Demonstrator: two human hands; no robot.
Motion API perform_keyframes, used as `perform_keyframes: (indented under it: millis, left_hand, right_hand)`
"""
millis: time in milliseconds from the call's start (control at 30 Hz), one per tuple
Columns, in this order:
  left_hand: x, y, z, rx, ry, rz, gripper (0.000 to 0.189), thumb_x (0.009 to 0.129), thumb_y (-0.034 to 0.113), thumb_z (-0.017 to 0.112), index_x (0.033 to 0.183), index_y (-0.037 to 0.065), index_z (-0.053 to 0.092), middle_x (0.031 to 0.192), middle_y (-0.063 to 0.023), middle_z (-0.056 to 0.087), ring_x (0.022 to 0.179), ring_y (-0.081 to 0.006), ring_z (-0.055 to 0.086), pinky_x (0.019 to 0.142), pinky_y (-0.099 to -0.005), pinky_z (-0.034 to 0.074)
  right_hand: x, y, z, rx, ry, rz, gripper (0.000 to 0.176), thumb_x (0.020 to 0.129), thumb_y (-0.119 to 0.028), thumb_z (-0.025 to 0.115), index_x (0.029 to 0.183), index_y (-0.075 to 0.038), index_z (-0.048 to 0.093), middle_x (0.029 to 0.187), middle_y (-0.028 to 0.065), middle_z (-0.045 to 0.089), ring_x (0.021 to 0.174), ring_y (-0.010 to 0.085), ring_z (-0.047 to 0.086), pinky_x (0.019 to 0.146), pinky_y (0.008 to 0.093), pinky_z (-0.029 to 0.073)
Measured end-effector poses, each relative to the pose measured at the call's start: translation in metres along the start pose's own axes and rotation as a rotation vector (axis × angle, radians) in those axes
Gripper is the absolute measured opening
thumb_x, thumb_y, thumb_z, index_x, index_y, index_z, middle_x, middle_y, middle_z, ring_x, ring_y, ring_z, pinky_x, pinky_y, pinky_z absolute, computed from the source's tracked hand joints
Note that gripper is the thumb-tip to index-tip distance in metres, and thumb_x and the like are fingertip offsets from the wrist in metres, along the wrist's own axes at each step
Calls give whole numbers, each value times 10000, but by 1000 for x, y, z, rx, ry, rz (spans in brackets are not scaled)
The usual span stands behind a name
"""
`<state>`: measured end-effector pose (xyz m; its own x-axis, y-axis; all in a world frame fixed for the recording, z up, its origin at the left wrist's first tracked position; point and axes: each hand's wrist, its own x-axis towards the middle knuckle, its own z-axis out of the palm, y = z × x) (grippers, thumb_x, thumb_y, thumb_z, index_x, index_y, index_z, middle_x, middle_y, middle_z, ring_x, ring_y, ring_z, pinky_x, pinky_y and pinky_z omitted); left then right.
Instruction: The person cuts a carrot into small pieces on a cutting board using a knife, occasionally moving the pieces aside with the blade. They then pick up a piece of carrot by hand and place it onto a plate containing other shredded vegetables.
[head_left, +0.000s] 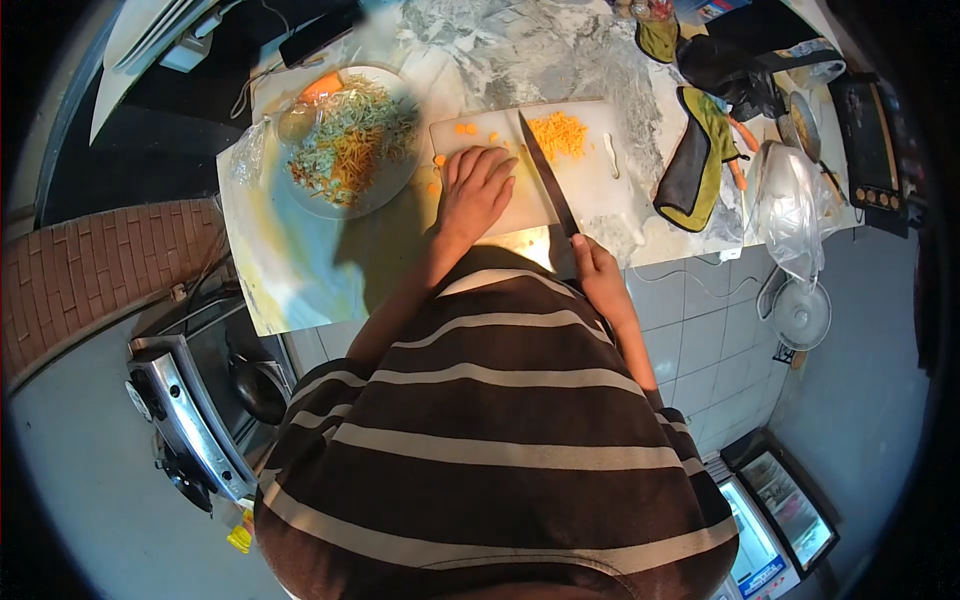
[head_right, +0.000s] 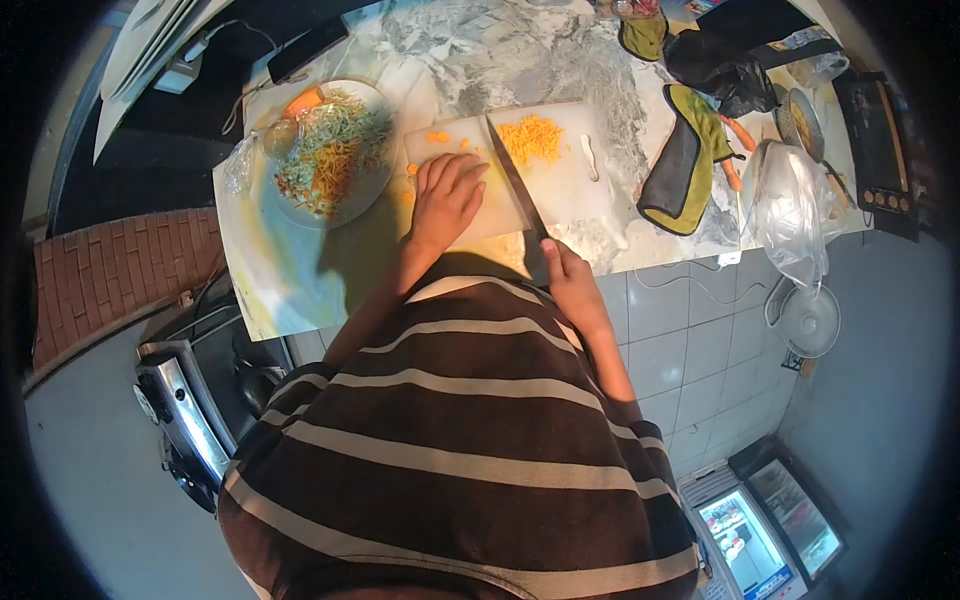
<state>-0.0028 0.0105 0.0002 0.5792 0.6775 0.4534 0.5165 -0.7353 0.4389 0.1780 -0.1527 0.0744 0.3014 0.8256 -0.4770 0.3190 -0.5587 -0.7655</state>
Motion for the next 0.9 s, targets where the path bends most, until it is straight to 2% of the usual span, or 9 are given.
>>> perform_keyframes:
  millis: [33,133,367,567,633,667,733,867,900]
  left_hand:
    - [0,2,1,-3,-3,0,364,863,193,655,1212,92,631,1243,-64,573,1190,-273,498,1078,-454,331]
    - [1,6,1,-15,-27,-7,332,861,180,670,1182,102,647,1241,-65,585,1192,-277,505,1052,-450,346]
    - [1,2,3,-27,-33,-48,394,861,196,671,1226,58,617,1260,-69,586,1200,-271,515,1063,-449,342]
    - [5,4,2,-28,-45,-41,441,864,204,672,1267,46,584,1300,-81,574,1258,-261,494,1103,-452,310]
    - [6,3,3,-33,-55,-40,451,867,206,671,1280,52,576,1315,-83,567,1273,-258,487,1113,-452,301]
    - [8,2,2,-30,-59,-25,448,871,208,671,1281,57,574,1296,-82,571,1255,-261,495,1101,-449,311]
    - [14,0,0,-25,-61,-7,445,875,210,670,1283,63,572,1278,-81,574,1237,-263,502,1089,-446,320]
    - [32,-6,5,-5,-99,-31,397,878,212,671,1242,76,587,1176,-76,587,1140,-266,525,1018,-430,367]
    - [36,-7,9,10,-81,-26,374,878,208,669,1221,78,595,1135,-73,594,1111,-266,527,991,-428,382]
  right_hand:
    - [-2,-3,-2,-120,7,-23,511,1054,-426,426,1123,44,614,807,266,652,790,406,632,732,432,476]
    - [-3,1,-1,-229,14,23,487,1053,-413,421,1072,33,616,840,337,612,846,517,584,725,508,464]
    - [-3,8,10,-235,12,54,491,1049,-412,424,1097,32,626,905,338,640,929,518,600,781,519,480]
    - [2,24,24,-68,49,-12,533,1055,-416,411,1210,55,607,1082,305,666,1086,449,621,904,453,469]
    - [6,28,26,-17,48,-14,546,1056,-424,420,1215,65,602,997,230,695,996,331,659,874,400,474]
    - [8,24,25,-18,50,-13,546,1056,-424,420,1215,65,602,997,230,695,996,331,659,874,400,474]
    - [12,16,23,106,-47,127,539,1057,-424,430,1195,66,606,830,133,631,827,224,592,802,357,473]
    - [12,15,22,124,3,28,538,1057,-435,433,1126,68,611,735,53,523,722,155,470,704,318,446]
    - [8,3,17,144,-9,133,539,1056,-444,433,1083,65,609,718,41,521,700,148,464,675,318,436]
